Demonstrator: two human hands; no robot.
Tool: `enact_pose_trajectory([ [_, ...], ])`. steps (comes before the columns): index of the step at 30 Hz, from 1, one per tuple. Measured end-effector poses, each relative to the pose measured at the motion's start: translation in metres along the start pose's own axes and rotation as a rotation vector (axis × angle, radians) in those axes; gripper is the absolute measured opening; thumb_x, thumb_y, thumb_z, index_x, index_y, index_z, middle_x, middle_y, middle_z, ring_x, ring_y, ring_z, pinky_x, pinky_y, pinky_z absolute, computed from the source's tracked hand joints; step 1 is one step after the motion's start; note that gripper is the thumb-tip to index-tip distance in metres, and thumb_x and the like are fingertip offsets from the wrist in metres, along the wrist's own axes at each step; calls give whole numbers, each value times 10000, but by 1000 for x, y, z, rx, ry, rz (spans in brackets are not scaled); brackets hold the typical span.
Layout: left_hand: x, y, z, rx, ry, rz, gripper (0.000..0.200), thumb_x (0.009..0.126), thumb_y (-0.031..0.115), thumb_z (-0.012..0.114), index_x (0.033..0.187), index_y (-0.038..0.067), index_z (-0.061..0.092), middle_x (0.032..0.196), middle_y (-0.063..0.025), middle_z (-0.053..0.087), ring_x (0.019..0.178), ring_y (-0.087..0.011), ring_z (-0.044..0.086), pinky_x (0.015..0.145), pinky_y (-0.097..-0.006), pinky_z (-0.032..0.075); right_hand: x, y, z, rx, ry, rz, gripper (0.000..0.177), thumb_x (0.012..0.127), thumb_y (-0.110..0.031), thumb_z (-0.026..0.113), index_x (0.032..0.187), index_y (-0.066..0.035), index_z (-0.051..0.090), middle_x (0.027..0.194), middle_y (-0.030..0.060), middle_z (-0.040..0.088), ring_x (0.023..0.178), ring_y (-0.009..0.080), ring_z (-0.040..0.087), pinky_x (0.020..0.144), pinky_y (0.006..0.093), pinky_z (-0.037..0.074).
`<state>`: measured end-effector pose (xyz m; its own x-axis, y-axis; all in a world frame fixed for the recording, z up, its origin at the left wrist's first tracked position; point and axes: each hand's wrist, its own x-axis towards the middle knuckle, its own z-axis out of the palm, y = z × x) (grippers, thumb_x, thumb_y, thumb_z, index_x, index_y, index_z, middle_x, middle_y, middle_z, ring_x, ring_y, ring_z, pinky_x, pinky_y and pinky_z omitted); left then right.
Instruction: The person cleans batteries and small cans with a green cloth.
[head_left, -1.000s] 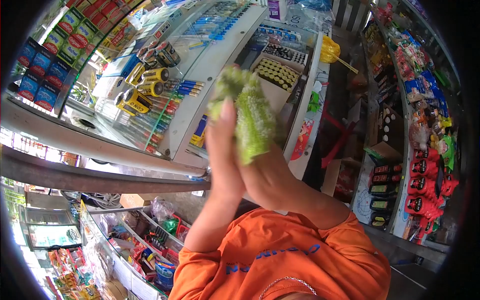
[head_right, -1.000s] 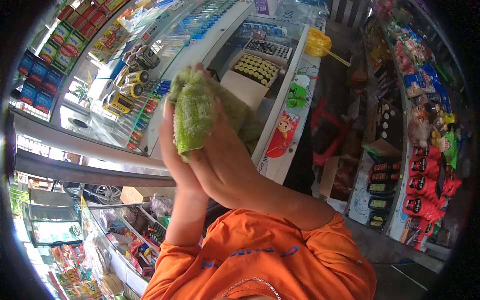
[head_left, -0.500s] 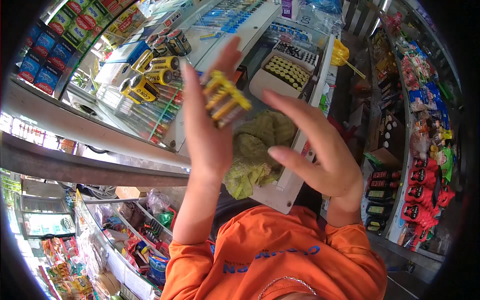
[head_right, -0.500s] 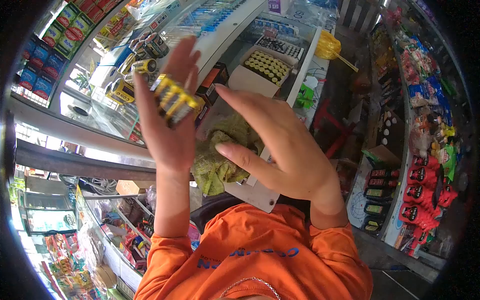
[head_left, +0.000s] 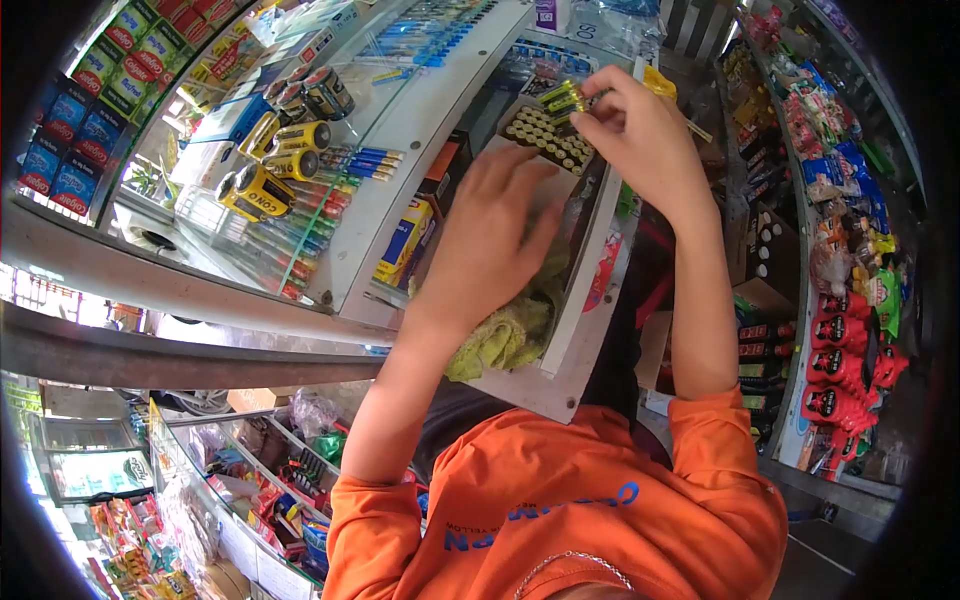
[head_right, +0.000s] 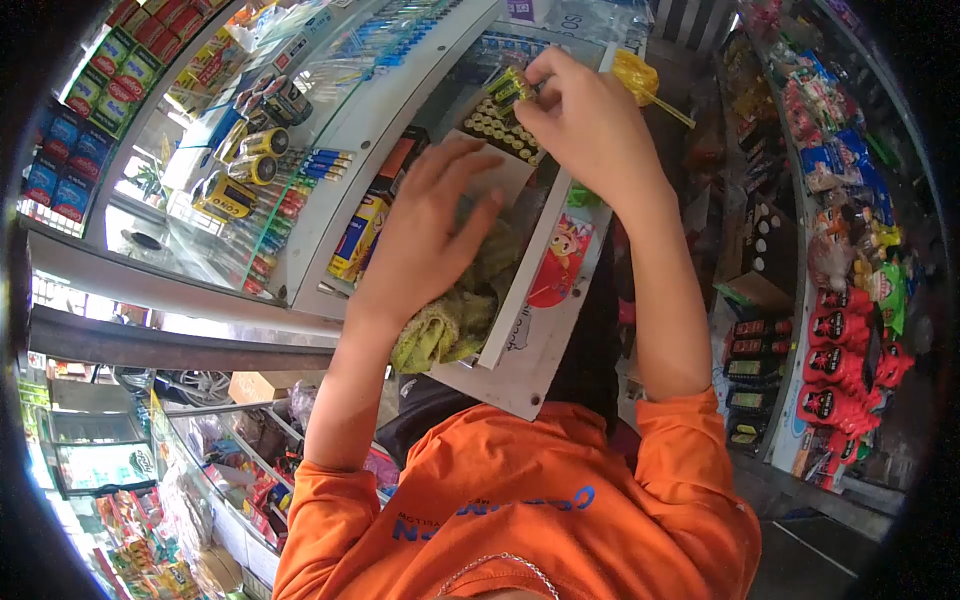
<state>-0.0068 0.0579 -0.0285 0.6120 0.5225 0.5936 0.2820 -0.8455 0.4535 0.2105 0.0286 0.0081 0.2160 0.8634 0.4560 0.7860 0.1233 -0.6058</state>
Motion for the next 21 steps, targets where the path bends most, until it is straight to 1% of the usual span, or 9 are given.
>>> enact_pose_trajectory([
  [2, -3, -1, 6, 111, -103, 97, 391, 973, 206, 656, 1307, 7, 625, 1388, -220, 589, 1323, -429, 533, 1140, -506, 403, 12, 14, 11, -36, -29, -50, 273, 903, -218, 726, 1091, -28, 672, 878, 166, 756, 846, 343, 743, 780, 420, 570],
  [4, -5, -1, 12, 166, -122, 85, 427, 968, 210, 659, 1329, -9, 599, 1407, -228, 571, 1330, -433, 525, 1145, -509, 401, 17, 15, 16, -68, -58, -101, 264, 889, -221, 728, 1053, -20, 682, 863, 167, 754, 844, 351, 738, 782, 428, 569],
  [6, -7, -2, 13, 225, -139, 73, 465, 963, 214, 662, 1351, -25, 573, 1425, -235, 552, 1337, -438, 517, 1151, -512, 400, 21, 13, 19, -79, -163, -122, 228, 875, -213, 734, 956, -5, 693, 842, 167, 747, 832, 354, 735, 785, 432, 570],
  [7, -9, -2, 14, 223, -175, 30, 495, 967, 221, 658, 1373, -39, 545, 1446, -247, 530, 1348, -443, 506, 1156, -506, 399, 23, 13, 20, -77, -165, -120, 228, 875, -213, 734, 956, -5, 693, 842, 167, 747, 832, 354, 735, 785, 432, 570],
  [9, -13, -3, 15, 218, -212, -17, 526, 971, 228, 654, 1395, -53, 518, 1467, -260, 508, 1358, -448, 495, 1162, -499, 397, 24, 15, 22, -144, -176, -209, 225, 905, -187, 737, 968, 21, 678, 824, 154, 748, 787, 297, 741, 733, 381, 562],
  [11, -15, -4, 16, 201, -252, -49, 552, 977, 246, 648, 1411, -61, 500, 1503, -272, 470, 1370, -453, 483, 1157, -492, 406, 26, 14, 21, -129, -187, -201, 224, 904, -184, 737, 968, 22, 678, 825, 158, 748, 791, 300, 742, 733, 382, 562],
  [16, -17, -4, 17, 212, -261, -46, 576, 983, 258, 639, 1441, -55, 484, 1513, -278, 461, 1372, -458, 481, 1147, -492, 417, 28, 15, 26, -102, -148, -202, 221, 894, -175, 743, 953, 25, 670, 834, 167, 749, 788, 309, 742, 732, 378, 563],
  [18, -16, -4, 17, 223, -265, -48, 583, 985, 264, 636, 1450, -53, 480, 1514, -278, 461, 1372, -457, 481, 1147, -491, 418, 29, 15, 28, -117, -165, -214, 213, 860, -204, 739, 922, -5, 694, 862, 181, 745, 867, 384, 724, 806, 456, 568],
  [21, -16, -4, 15, 208, -279, -55, 584, 990, 271, 629, 1457, -47, 480, 1518, -279, 459, 1375, -456, 480, 1151, -489, 415, 30, 14, 26, -207, -207, -237, 212, 843, -210, 741, 914, -15, 696, 872, 186, 743, 890, 385, 723, 816, 466, 567],
])
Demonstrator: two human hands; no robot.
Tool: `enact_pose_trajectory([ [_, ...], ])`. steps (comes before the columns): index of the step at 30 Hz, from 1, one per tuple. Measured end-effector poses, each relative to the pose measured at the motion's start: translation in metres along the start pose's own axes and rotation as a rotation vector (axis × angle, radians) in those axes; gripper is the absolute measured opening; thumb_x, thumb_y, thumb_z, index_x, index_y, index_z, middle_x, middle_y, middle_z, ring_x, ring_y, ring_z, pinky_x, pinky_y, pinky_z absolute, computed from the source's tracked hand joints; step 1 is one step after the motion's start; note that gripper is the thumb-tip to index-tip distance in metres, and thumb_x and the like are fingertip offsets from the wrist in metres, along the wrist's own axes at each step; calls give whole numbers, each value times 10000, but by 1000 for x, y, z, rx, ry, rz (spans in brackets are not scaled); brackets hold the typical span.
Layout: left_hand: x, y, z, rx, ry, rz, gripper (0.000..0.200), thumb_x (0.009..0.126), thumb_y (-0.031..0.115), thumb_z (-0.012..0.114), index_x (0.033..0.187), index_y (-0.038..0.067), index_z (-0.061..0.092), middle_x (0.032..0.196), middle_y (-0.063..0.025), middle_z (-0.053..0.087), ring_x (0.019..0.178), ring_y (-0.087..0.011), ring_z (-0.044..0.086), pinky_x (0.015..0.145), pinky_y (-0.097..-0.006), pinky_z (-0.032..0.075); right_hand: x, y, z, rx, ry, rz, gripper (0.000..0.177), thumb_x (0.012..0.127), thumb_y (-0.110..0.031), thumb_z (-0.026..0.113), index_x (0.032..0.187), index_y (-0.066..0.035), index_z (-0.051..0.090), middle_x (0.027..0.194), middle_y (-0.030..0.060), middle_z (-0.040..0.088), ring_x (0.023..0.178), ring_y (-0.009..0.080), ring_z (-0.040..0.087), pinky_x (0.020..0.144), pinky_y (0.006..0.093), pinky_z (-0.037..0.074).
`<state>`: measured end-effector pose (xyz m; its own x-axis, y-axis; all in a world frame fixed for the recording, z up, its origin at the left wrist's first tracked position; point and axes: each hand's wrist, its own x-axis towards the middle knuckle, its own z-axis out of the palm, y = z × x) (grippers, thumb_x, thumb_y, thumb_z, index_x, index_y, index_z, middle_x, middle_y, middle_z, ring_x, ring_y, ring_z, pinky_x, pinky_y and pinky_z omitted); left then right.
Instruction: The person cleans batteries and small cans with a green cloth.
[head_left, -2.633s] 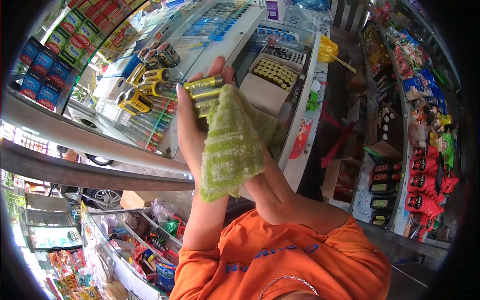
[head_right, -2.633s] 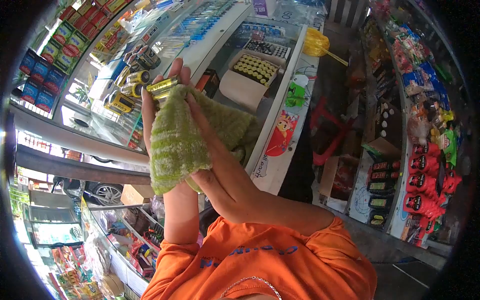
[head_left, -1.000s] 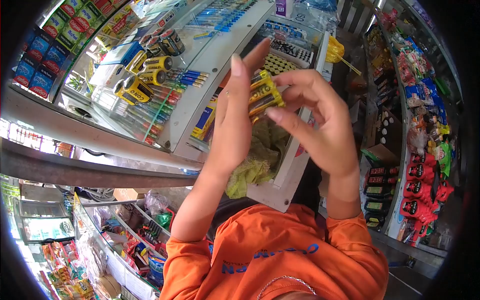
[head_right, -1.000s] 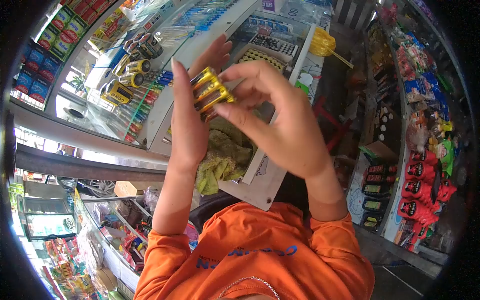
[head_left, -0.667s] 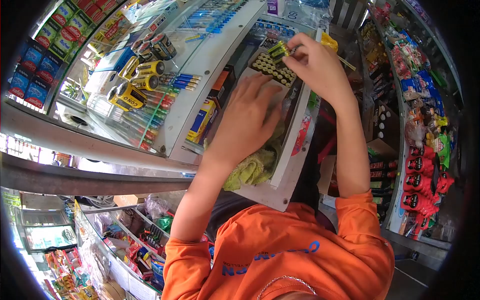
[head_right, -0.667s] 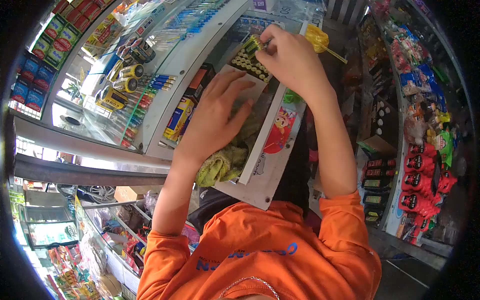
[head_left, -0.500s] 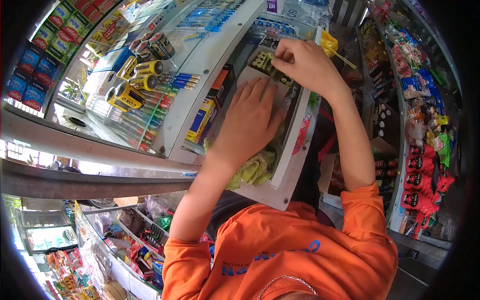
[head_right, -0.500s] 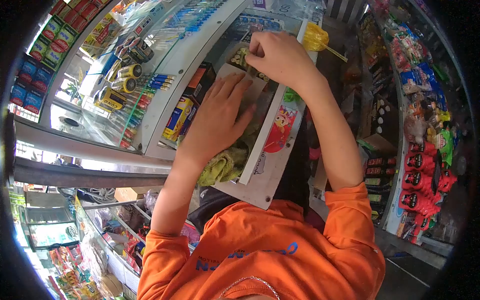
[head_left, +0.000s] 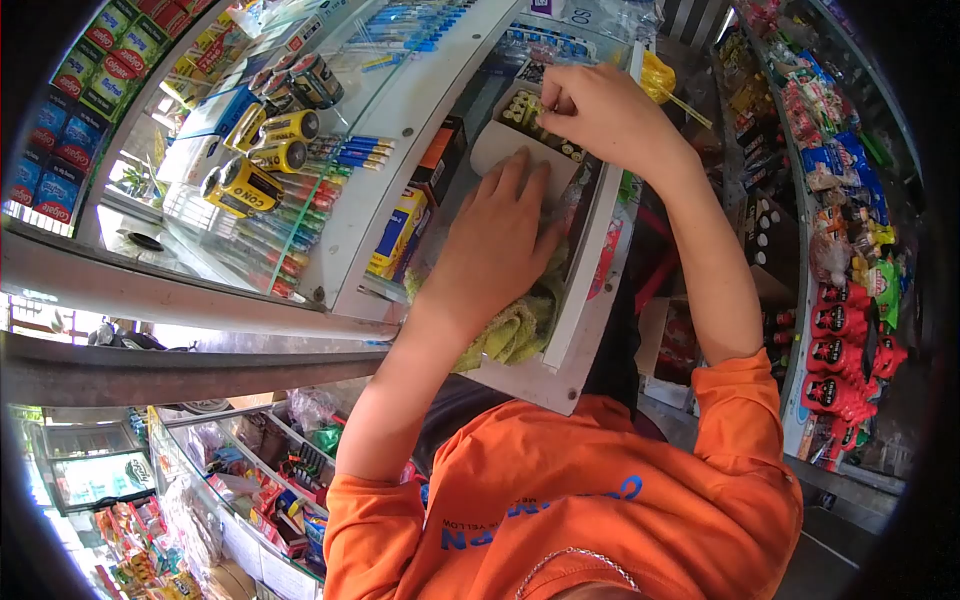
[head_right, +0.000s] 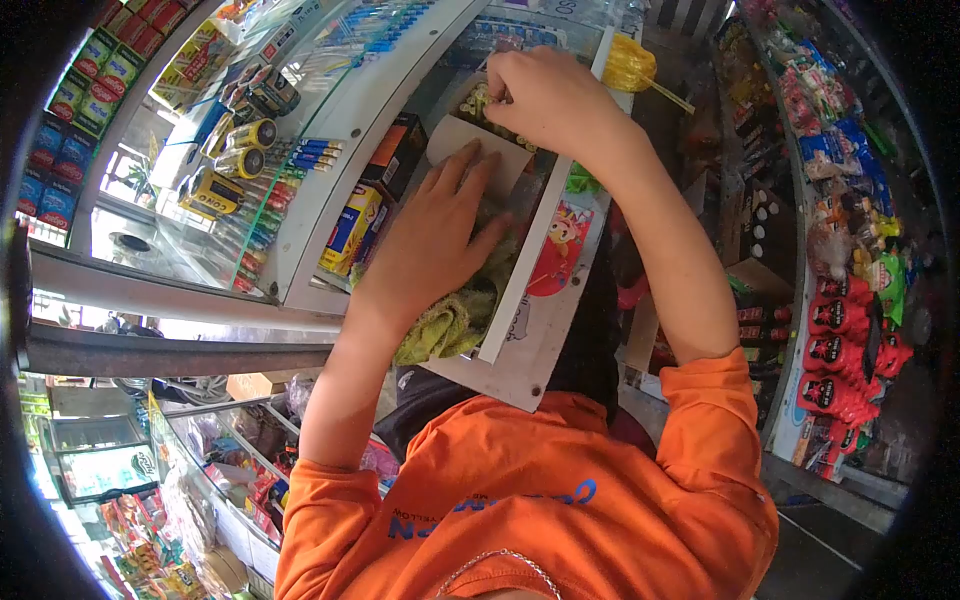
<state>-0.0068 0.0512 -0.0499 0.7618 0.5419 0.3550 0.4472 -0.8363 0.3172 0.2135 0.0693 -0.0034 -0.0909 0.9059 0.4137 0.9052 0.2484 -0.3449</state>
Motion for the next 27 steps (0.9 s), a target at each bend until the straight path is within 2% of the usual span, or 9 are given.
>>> enact_pose_trajectory([
  [1, -1, 0, 0, 4, 7, 0, 582, 992, 272, 627, 1457, -46, 481, 1518, -278, 459, 1374, -456, 481, 1151, -489, 415, 0, 0, -1, 1, -2, 1, 212, 843, -210, 741, 914, -15, 696, 872, 186, 743, 890, 385, 723, 816, 466, 567],
  [3, 0, 0, 1, 10, 16, 3, 580, 994, 272, 624, 1457, -45, 482, 1517, -278, 460, 1373, -455, 481, 1151, -490, 415, 2, 1, -4, -123, -21, -31, 203, 849, -162, 762, 899, 12, 671, 791, 162, 734, 769, 338, 729, 704, 415, 547],
  [15, -1, -1, 1, -5, -1, 8, 590, 999, 275, 624, 1482, -28, 471, 1522, -275, 456, 1384, -455, 467, 1163, -492, 401, 9, -5, -22, -171, -220, 28, 212, 800, -171, 756, 866, 14, 676, 828, 168, 740, 827, 336, 728, 740, 407, 558],
  [19, 2, 5, -1, 37, 37, 53, 594, 997, 283, 630, 1512, 33, 471, 1536, -262, 453, 1420, -452, 423, 1186, -505, 375, 20, -8, -27, -267, -273, 31, 203, 799, -163, 749, 858, 20, 683, 815, 169, 742, 832, 335, 732, 742, 403, 562],
  [22, 2, 4, -1, 85, 11, 87, 577, 997, 274, 629, 1516, 70, 482, 1534, -250, 462, 1434, -442, 408, 1195, -508, 367, 24, -7, -28, -182, -263, 60, 191, 793, -154, 748, 853, 19, 694, 772, 159, 738, 770, 319, 740, 726, 399, 566],
  [23, 2, 3, 0, 88, -22, 84, 562, 998, 264, 626, 1513, 84, 490, 1530, -243, 468, 1438, -435, 405, 1198, -509, 366, 25, -9, -31, -145, -324, 110, 187, 787, -152, 750, 850, 16, 697, 753, 152, 735, 730, 309, 740, 718, 399, 567],
  [24, 2, 2, 1, 86, -25, 84, 562, 998, 264, 626, 1513, 84, 490, 1530, -243, 468, 1438, -435, 405, 1198, -509, 366, 26, -11, -33, -108, -387, 159, 183, 782, -150, 752, 847, 13, 700, 733, 145, 732, 691, 299, 740, 709, 398, 568],
  [27, 2, 1, 2, 33, -31, 64, 532, 1000, 237, 618, 1494, 74, 509, 1525, -237, 474, 1430, -427, 417, 1194, -501, 372, 26, -13, -33, -134, -400, 194, 173, 776, -149, 757, 835, -1, 691, 695, 130, 716, 633, 280, 731, 686, 392, 563],
])
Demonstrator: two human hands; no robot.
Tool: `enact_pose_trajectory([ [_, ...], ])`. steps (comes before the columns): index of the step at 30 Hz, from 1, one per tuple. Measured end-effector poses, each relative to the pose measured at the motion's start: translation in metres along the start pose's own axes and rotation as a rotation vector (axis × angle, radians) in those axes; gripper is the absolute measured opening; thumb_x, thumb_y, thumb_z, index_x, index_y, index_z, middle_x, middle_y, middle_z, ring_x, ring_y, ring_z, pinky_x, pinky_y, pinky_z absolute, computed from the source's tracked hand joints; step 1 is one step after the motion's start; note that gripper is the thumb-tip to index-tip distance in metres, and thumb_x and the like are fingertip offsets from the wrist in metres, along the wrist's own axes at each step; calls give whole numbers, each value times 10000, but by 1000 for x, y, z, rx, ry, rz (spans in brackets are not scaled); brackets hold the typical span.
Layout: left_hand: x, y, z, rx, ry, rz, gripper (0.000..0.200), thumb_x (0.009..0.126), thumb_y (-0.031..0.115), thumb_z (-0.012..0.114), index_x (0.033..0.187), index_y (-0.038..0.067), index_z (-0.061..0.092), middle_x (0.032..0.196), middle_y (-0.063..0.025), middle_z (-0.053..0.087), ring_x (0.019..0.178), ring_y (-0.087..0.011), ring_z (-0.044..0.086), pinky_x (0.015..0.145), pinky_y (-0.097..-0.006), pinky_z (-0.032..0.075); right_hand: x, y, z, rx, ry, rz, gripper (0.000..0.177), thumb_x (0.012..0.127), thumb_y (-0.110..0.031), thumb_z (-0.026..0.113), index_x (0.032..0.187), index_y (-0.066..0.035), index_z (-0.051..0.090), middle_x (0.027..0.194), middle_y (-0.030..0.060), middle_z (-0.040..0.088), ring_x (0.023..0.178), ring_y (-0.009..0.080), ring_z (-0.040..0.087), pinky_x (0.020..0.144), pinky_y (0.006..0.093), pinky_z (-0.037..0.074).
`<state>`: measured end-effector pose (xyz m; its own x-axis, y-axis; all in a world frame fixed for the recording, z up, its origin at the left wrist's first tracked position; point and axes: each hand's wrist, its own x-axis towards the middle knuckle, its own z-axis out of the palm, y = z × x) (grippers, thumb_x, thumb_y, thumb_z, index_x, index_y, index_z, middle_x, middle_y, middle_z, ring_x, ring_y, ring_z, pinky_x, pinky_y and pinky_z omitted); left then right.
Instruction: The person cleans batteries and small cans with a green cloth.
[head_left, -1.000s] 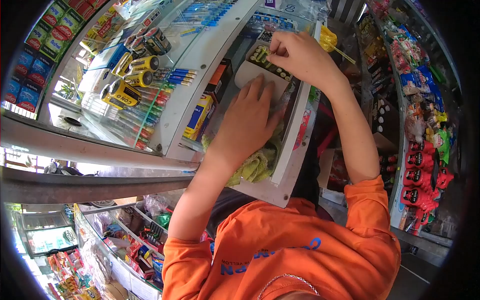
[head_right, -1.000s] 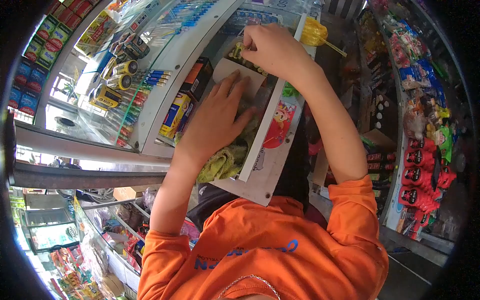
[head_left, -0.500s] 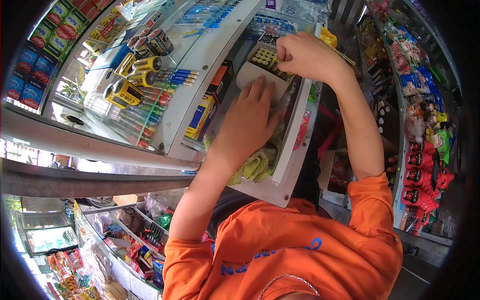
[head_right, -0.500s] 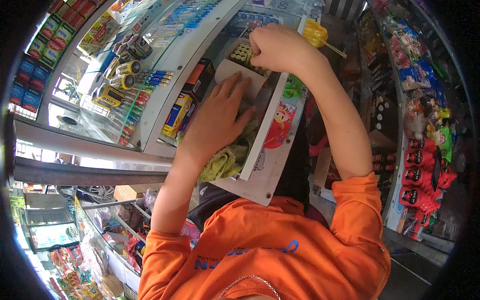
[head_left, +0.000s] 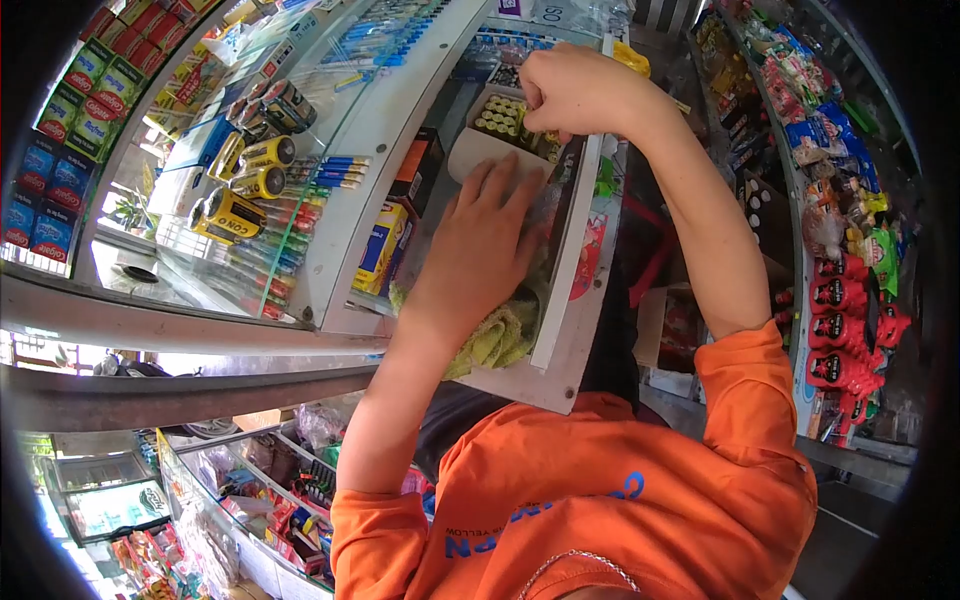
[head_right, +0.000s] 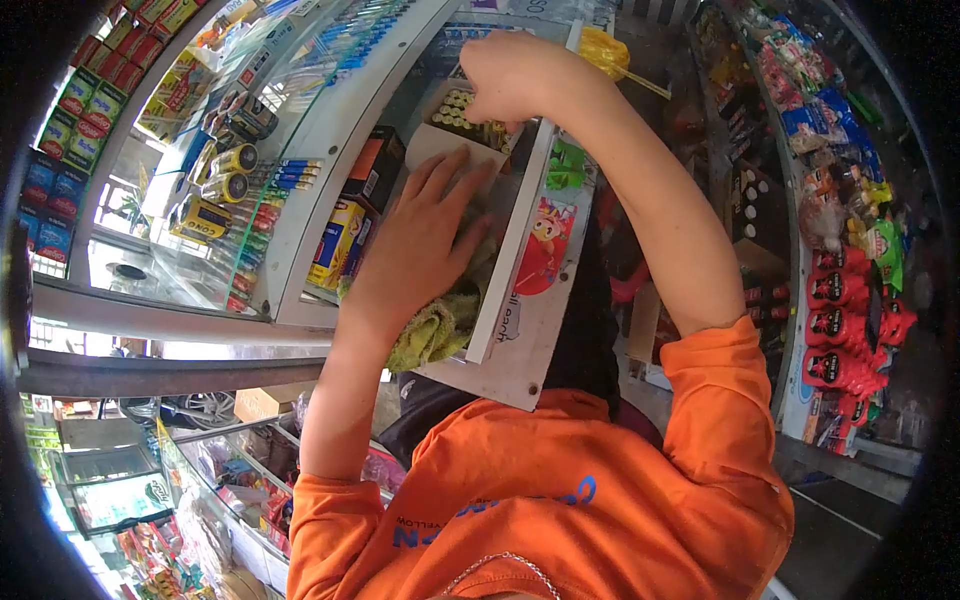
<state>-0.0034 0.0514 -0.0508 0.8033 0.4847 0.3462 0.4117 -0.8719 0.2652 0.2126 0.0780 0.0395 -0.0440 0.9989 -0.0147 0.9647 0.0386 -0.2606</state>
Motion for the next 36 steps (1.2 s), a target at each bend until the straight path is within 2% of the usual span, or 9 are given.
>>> enact_pose_trajectory([
  [6, 8, 0, -6, 11, 63, 28, 469, 985, 205, 631, 1425, 57, 565, 1453, -216, 541, 1368, -402, 489, 1136, -489, 428, -3, 9, 7, -128, 191, -213, 218, 782, -167, 773, 814, 3, 641, 756, 152, 723, 743, 304, 738, 663, 417, 546],
  [8, 21, -5, -15, 23, 128, 33, 315, 948, 167, 662, 1237, 43, 680, 1249, -184, 663, 1212, -378, 610, 1041, -479, 494, -11, 21, -2, -104, 238, -198, 232, 838, -195, 746, 893, 0, 632, 789, 170, 727, 779, 337, 735, 683, 449, 549],
  [9, 30, -5, -21, 19, 133, 24, 315, 948, 167, 662, 1237, 43, 680, 1249, -184, 663, 1212, -378, 610, 1041, -479, 494, -12, 22, -10, -72, 290, -185, 252, 893, -222, 718, 972, -3, 624, 822, 189, 731, 816, 369, 733, 702, 482, 552],
  [11, 47, -8, -32, 167, 77, 52, 143, 896, 123, 691, 1009, 52, 745, 1058, -141, 712, 1038, -361, 682, 949, -473, 533, -41, -6, -45, -5, 260, -82, 262, 917, -212, 719, 1020, 20, 652, 887, 202, 732, 826, 347, 721, 749, 466, 554],
  [12, 53, -10, -31, 162, 76, 43, 143, 896, 123, 691, 1009, 52, 745, 1058, -141, 712, 1038, -361, 682, 949, -473, 533, -50, -15, -54, 59, 239, 30, 277, 940, -201, 721, 1068, 42, 681, 952, 215, 732, 836, 325, 709, 796, 451, 556],
  [14, 69, -14, -25, 300, 128, 140, 71, 856, 100, 706, 866, 66, 766, 943, -149, 732, 944, -369, 711, 879, -477, 558, -39, -1, -44, 81, 300, 63, 265, 924, -198, 728, 1015, 45, 677, 877, 206, 735, 825, 330, 711, 742, 431, 550],
  [21, 111, -31, -16, 185, -124, 182, 147, 850, 175, 748, 941, 75, 808, 908, -183, 753, 881, -386, 724, 798, -475, 574, -58, 3, -41, 246, 331, 89, 299, 937, -205, 726, 1053, 64, 670, 958, 219, 741, 850, 321, 718, 772, 424, 561],
  [25, 115, -30, -21, 116, -137, 164, 153, 862, 180, 747, 949, 69, 806, 894, -183, 753, 876, -378, 730, 794, -466, 571, -76, 10, -48, 387, 321, 141, 303, 938, -204, 728, 1052, 70, 668, 958, 222, 740, 849, 318, 721, 769, 423, 560],
  [36, 132, -22, -24, 83, -282, 163, 166, 835, 107, 772, 980, 30, 796, 916, -182, 764, 904, -350, 741, 805, -439, 568, -73, 44, -27, 300, 424, 85, 293, 926, -201, 737, 1033, 63, 672, 932, 216, 739, 837, 325, 721, 751, 415, 553],
])
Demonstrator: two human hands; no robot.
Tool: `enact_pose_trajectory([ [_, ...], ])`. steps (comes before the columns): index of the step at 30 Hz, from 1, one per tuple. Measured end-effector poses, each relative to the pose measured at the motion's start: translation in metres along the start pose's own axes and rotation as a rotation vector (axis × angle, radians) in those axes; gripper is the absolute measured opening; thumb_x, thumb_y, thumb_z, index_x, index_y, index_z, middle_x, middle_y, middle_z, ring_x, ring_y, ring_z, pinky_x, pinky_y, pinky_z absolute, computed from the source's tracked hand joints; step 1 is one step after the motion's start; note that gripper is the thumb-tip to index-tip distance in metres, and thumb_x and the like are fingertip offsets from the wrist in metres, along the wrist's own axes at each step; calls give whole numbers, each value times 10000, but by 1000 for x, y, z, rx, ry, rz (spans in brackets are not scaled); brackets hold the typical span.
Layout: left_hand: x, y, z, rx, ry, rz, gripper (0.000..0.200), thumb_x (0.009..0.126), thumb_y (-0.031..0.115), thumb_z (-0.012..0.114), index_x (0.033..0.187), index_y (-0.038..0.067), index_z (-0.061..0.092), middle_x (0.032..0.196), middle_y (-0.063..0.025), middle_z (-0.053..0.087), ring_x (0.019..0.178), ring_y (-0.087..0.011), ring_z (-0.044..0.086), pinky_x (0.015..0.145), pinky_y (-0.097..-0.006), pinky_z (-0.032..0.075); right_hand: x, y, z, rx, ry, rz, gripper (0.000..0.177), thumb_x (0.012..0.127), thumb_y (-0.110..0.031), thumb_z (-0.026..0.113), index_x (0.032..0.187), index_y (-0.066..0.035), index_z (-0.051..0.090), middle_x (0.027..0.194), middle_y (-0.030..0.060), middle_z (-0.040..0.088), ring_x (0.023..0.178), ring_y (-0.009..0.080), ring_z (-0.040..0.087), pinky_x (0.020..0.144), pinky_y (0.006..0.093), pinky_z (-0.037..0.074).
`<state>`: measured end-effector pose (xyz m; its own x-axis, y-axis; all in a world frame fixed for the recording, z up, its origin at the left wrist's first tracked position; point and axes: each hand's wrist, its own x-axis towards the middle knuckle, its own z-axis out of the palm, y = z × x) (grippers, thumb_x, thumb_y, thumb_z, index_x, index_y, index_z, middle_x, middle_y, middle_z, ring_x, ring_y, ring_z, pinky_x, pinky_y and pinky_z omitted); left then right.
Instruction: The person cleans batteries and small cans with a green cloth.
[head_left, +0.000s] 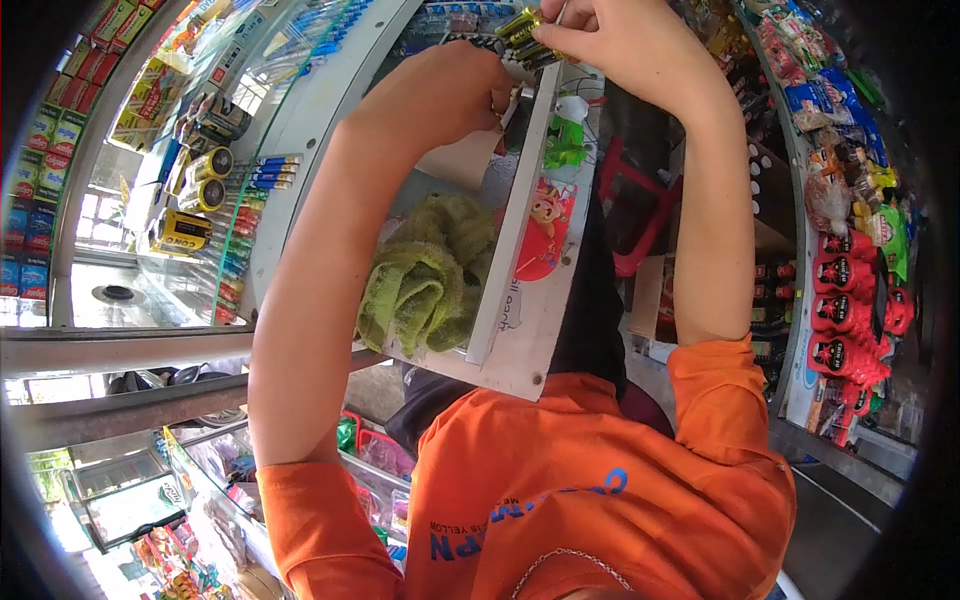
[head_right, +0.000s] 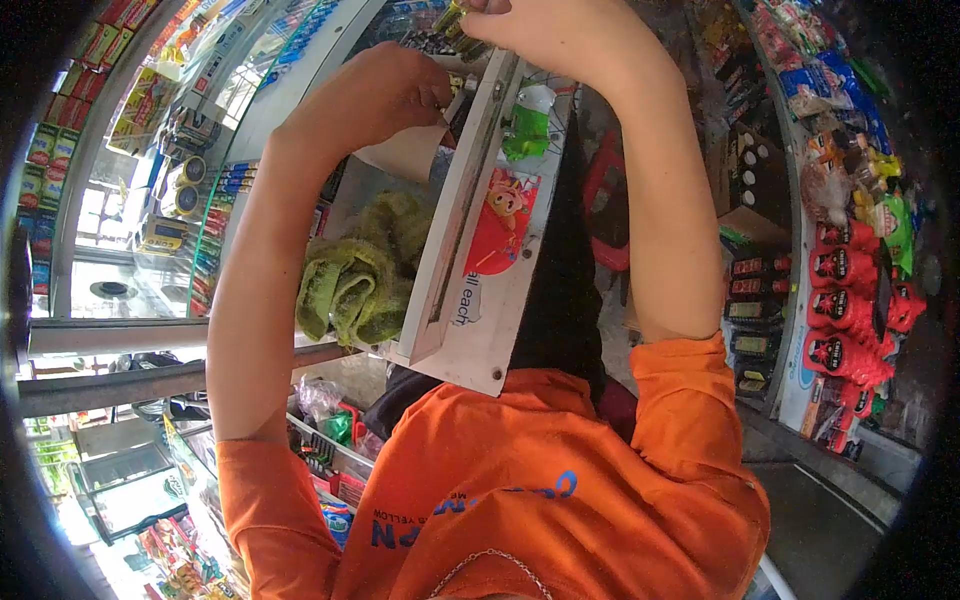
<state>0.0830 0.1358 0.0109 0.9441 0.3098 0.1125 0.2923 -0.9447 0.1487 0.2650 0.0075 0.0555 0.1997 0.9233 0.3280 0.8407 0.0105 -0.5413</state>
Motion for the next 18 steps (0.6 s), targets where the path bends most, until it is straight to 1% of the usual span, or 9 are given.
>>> enact_pose_trajectory([
  [3, 6, -8, 1, -17, -62, 58, 168, 834, 114, 776, 976, 24, 788, 918, -181, 762, 893, -353, 736, 790, -445, 563, -1, 1, 2, 6, 2, -12, 293, 925, -202, 737, 1029, 63, 670, 932, 216, 738, 839, 327, 721, 751, 416, 552],
  [7, 2, -10, 1, 20, -20, 43, 154, 858, 147, 767, 953, 27, 782, 907, -179, 758, 886, -369, 724, 779, -449, 558, -8, -10, -3, 58, -42, -32, 292, 930, -213, 736, 1028, 54, 669, 936, 217, 735, 846, 332, 721, 758, 421, 551],
  [9, -9, -3, 4, 13, 190, -12, 211, 890, 221, 764, 910, 11, 775, 875, -202, 746, 870, -396, 719, 777, -466, 559, -5, -7, 4, 51, -33, -26, 298, 948, -223, 729, 1036, 54, 663, 945, 219, 731, 864, 334, 719, 775, 425, 553],
  [10, -15, 1, 5, 16, 192, -15, 211, 890, 221, 764, 910, 11, 775, 875, -202, 746, 870, -396, 719, 777, -466, 559, -3, -4, 9, 44, -24, -16, 305, 965, -234, 721, 1043, 54, 657, 954, 221, 728, 882, 336, 718, 792, 430, 554],
  [12, -28, 10, 6, 167, 274, -270, 359, 947, 339, 722, 948, -18, 758, 851, -230, 734, 841, -429, 716, 750, -507, 559, 2, 8, 20, 18, -31, -33, 320, 997, -247, 689, 1093, 54, 639, 978, 225, 724, 905, 341, 716, 807, 437, 555],
  [13, -35, 16, 4, 168, 273, -269, 359, 947, 339, 722, 948, -18, 758, 851, -230, 734, 841, -429, 716, 750, -507, 559, 5, 14, 25, -9, -39, -45, 337, 1029, -261, 657, 1143, 54, 621, 1003, 229, 720, 928, 346, 713, 823, 444, 556],
  [15, -48, 27, 0, 158, 71, -570, 507, 999, 449, 640, 1037, -50, 725, 838, -238, 729, 815, -451, 712, 723, -543, 555, 12, 19, 36, 4, -66, 14, 348, 1052, -268, 619, 1184, 53, 595, 1025, 229, 718, 940, 347, 711, 824, 450, 556],
  [16, -51, 29, 0, 159, 69, -574, 507, 999, 449, 640, 1037, -50, 725, 838, -238, 729, 815, -451, 712, 723, -543, 555, 16, 21, 42, 16, -94, 70, 360, 1076, -275, 582, 1226, 52, 569, 1047, 228, 716, 952, 349, 708, 825, 456, 555],
  [18, -57, 30, 1, 132, -46, -677, 643, 1020, 536, 567, 997, -89, 716, 851, -265, 725, 811, -453, 713, 714, -544, 560, 24, 31, 61, -33, -68, 68, 391, 1083, -280, 563, 1291, 51, 541, 1061, 227, 715, 923, 344, 710, 815, 456, 552],
])
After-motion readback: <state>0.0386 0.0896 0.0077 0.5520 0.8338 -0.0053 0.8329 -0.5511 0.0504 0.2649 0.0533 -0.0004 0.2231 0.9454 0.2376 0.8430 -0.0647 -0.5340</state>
